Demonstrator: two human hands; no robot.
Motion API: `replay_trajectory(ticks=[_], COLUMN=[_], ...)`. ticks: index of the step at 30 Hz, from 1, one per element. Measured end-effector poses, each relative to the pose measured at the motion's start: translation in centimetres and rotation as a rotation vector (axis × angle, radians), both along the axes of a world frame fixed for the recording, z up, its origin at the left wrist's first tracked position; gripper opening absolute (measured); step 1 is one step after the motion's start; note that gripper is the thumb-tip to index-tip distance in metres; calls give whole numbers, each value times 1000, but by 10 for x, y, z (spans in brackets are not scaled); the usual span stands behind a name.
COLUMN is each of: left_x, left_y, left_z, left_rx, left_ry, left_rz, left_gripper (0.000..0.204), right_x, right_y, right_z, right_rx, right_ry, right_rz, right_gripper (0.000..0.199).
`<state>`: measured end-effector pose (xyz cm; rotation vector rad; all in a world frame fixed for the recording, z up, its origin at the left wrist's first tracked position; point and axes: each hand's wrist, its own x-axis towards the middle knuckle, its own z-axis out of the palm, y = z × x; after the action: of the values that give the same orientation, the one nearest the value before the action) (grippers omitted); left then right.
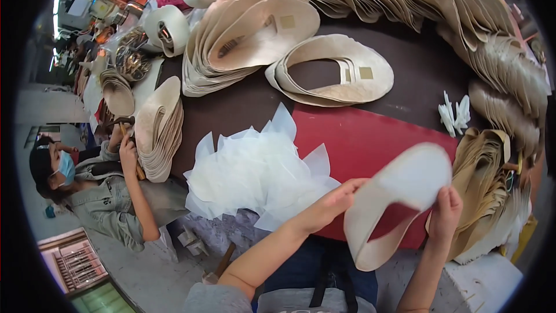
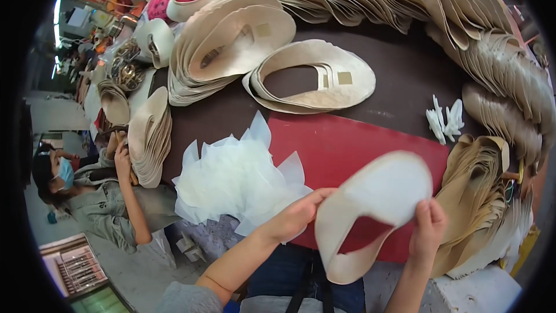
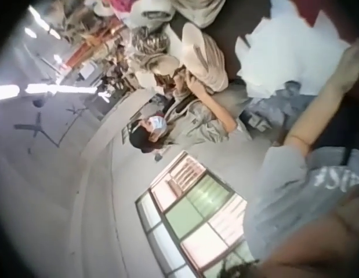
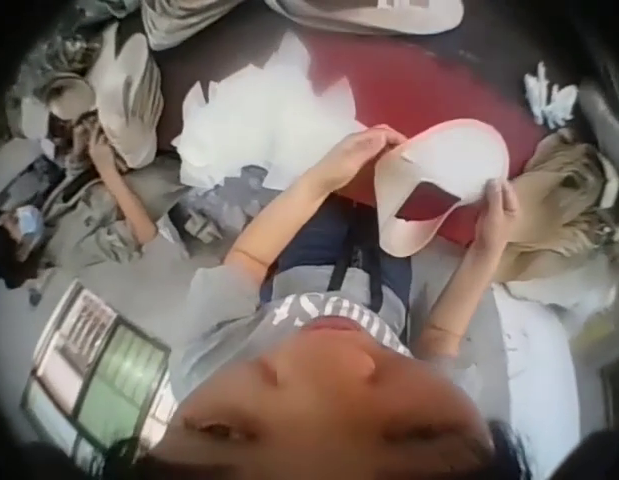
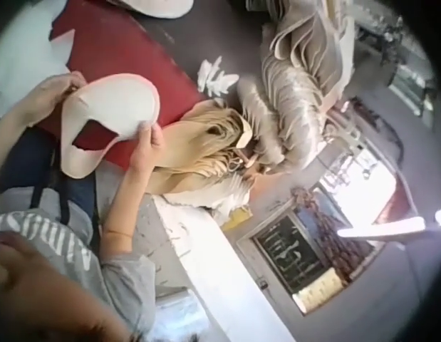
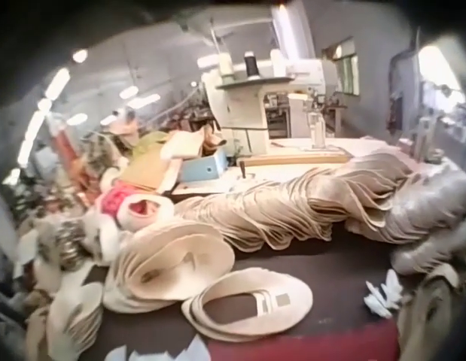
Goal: Placing thin white paper liners inside beige hat-shaped components at a workshop table.
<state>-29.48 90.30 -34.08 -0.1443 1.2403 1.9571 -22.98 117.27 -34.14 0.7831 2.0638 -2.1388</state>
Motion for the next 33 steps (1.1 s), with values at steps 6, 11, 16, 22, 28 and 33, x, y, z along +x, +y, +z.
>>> replay_trajectory(ticks=[6,11,16,22,28,33], left_x=[-68,-197,-251,-295,-242,-140], left_y=[-72,-122,-204,-188,-183,-170], left_z=[65,58,-31,-43,-37,-44], left_rx=[-440,-1216,-2052,-2400,-1917,-1464], left_ry=[649,1834,1898,1437,1741,1562], left_rz=[3,-78,-404,-349,-395,-37], left_gripper=[39,21,45,55,50,49], right_x=[-118,-173,-222,-243,-245,-227], right_y=[-50,-106,-124,-132,-113,-7], right_z=[17,-9,-66,-51,-37,18], right_rx=[-273,405,1021,627,897,1474], right_ry=[318,296,726,87,152,721], right_rz=[-249,193,404,535,510,-371], right_gripper=[25,25,23,19,19,24])
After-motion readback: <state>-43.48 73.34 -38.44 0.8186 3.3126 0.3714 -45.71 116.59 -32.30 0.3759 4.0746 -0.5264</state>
